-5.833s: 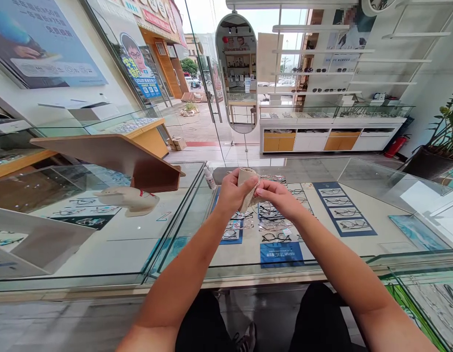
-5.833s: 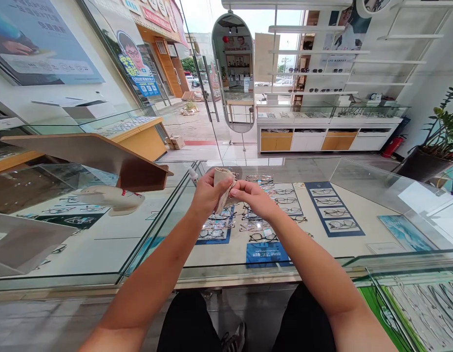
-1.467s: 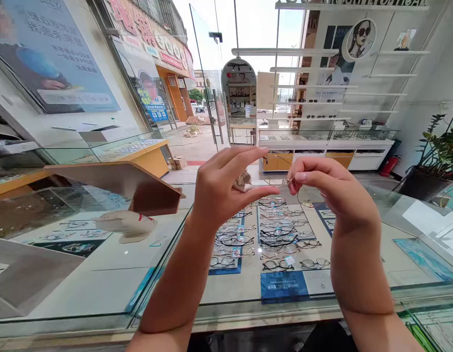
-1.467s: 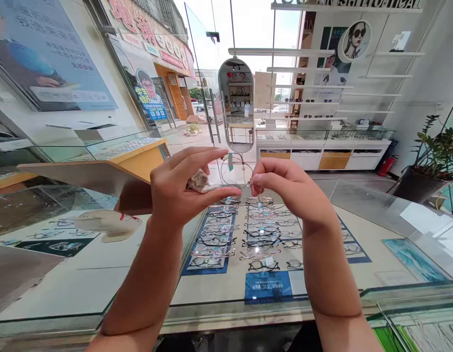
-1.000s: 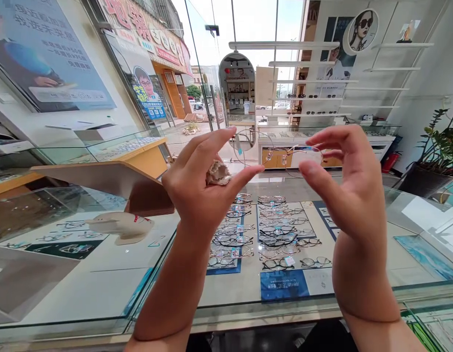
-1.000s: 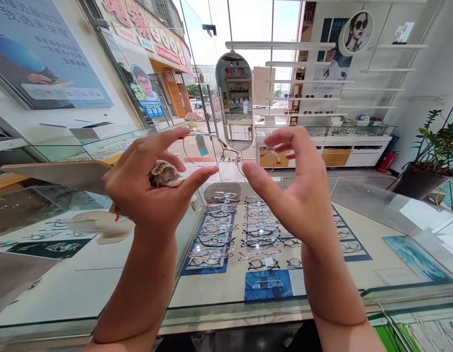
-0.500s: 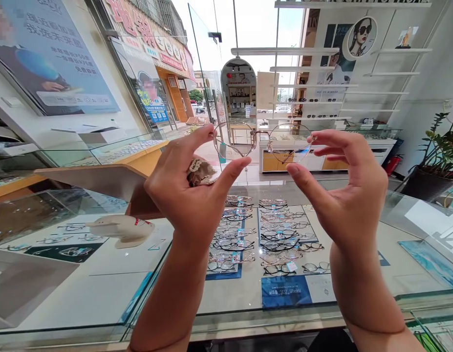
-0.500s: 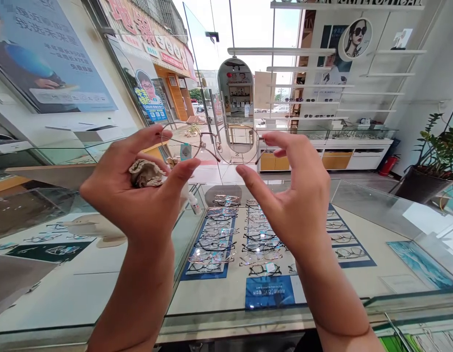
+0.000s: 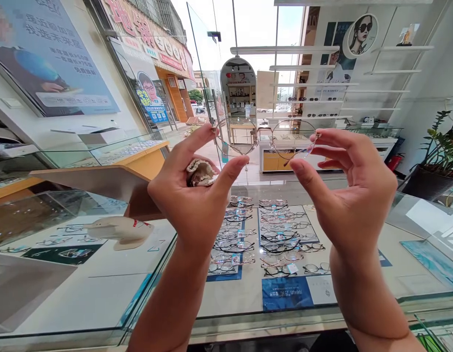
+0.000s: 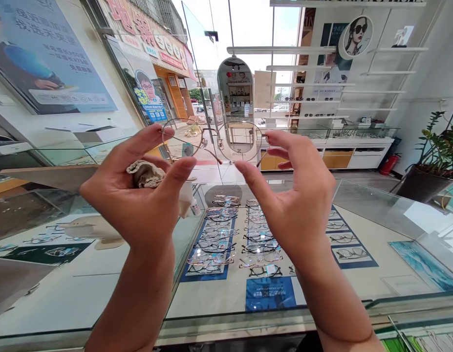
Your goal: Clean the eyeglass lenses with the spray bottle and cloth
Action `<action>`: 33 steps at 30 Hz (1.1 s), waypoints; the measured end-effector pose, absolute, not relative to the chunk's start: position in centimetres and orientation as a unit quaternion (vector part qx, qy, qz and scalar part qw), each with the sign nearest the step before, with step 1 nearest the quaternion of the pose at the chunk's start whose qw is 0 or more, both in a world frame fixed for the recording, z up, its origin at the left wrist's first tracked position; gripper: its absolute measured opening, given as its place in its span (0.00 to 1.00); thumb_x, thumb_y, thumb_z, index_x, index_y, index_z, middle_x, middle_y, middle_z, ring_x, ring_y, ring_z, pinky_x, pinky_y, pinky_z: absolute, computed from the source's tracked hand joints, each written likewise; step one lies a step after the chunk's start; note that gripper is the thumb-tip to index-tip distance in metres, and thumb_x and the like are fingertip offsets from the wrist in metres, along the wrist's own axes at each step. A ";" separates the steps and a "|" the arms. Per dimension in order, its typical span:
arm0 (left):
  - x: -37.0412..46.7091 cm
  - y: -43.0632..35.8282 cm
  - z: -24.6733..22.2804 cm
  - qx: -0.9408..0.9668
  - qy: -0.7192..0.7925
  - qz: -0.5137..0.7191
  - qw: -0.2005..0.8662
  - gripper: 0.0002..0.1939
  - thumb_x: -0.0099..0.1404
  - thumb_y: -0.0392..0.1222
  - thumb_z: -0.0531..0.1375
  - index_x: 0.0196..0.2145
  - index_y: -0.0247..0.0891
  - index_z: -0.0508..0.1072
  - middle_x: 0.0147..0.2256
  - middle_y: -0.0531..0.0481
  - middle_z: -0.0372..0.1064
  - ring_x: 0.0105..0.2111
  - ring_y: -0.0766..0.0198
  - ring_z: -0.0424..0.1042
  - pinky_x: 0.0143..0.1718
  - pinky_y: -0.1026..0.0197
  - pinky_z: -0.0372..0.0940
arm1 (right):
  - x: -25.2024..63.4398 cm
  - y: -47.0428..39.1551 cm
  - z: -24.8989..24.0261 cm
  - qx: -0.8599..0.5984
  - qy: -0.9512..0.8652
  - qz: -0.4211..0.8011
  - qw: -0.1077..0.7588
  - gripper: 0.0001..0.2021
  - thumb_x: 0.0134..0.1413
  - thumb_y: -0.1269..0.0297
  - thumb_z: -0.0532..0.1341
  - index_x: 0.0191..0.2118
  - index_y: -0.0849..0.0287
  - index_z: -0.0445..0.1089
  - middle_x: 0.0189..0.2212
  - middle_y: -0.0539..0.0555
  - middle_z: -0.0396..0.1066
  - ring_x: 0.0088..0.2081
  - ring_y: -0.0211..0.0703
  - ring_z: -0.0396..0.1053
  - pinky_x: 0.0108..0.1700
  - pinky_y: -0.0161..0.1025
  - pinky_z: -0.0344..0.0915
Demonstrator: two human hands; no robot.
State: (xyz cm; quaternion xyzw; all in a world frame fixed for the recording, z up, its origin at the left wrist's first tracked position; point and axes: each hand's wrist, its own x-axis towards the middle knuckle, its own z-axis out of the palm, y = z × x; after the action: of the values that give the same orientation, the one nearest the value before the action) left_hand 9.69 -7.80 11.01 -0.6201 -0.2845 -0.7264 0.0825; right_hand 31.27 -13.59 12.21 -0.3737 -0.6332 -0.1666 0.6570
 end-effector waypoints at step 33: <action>10.4 -8.1 11.1 -0.627 -0.302 -0.697 0.171 0.23 0.73 0.58 0.73 0.61 0.53 0.78 0.54 0.47 0.79 0.57 0.45 0.78 0.54 0.42 0.77 | 32.5 -12.1 12.0 -0.415 -0.648 -0.141 0.622 0.19 0.68 0.52 0.73 0.60 0.47 0.83 0.53 0.58 0.87 0.49 0.58 0.86 0.50 0.57 0.84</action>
State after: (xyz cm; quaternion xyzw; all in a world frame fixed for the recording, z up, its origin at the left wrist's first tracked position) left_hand 10.41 -8.14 11.09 -0.6272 -0.3022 -0.6971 0.1714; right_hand 32.52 -12.09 12.05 -0.4152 -0.6484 -0.1407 0.6224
